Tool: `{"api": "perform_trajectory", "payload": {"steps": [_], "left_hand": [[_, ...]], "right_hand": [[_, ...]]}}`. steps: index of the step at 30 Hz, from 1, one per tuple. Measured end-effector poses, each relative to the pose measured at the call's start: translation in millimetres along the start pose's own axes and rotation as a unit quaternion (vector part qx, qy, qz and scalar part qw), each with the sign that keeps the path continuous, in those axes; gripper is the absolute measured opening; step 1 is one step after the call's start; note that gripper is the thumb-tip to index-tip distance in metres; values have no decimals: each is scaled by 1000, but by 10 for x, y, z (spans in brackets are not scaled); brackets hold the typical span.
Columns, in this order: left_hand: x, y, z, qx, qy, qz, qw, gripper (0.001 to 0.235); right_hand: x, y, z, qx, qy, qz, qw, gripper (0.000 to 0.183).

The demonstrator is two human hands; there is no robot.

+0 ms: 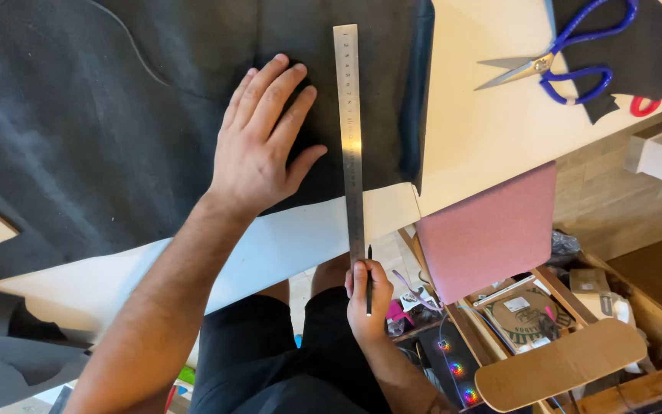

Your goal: Measuring, marking, and cutting leather pieces on a workshop table

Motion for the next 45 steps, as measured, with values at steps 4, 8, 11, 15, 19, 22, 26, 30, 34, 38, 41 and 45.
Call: {"api": "perform_trajectory", "payload": {"steps": [4,8,11,15,19,22,26,30,34,38,41,45], "left_hand": [[-68,-25,-11,-6,-85,-47,995,59],[-101,9,-12,-12,-95,-57,994,64],[-118,30,-6,-21,-98,-56,993,64],[-157,50,-1,-19,-106,-66,992,66],[-172,46,17,-25,-110,-65,992,66],[-157,34,35,-29,-109,-60,992,63],[-156,40,38,-34,-106,-51,992,63],[-169,64,26,-38,-104,-54,992,65],[-172,61,31,-36,-106,-50,992,65],[-194,74,18,-38,-112,-56,991,67],[-202,92,21,-34,-112,-58,991,67],[-212,94,17,-31,-112,-62,991,68]], "right_hand": [[5,-38,-97,0,34,5,999,26],[12,-76,-98,2,18,-18,1000,28],[30,-83,-109,-1,25,-17,1000,27],[41,-82,-126,13,29,-26,999,26],[48,-88,-117,13,20,-33,999,26],[57,-92,-103,5,34,-32,999,26],[72,-72,-69,8,26,-29,999,27],[73,-76,-66,16,35,-32,999,27],[82,-67,-78,18,33,-36,999,26],[99,-74,3,4,31,-32,999,27],[109,-59,30,6,29,-31,999,26],[112,-63,54,-3,25,-32,999,25]]}}
Point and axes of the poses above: each hand's wrist, its own y-axis away from the middle knuckle, its own x-axis out of the back of the hand, z = x × y, the point moved 8 cm from there along -y, towards the middle knuckle, and after that the axes turned 4 degrees about -x, right-handed, at the moved point
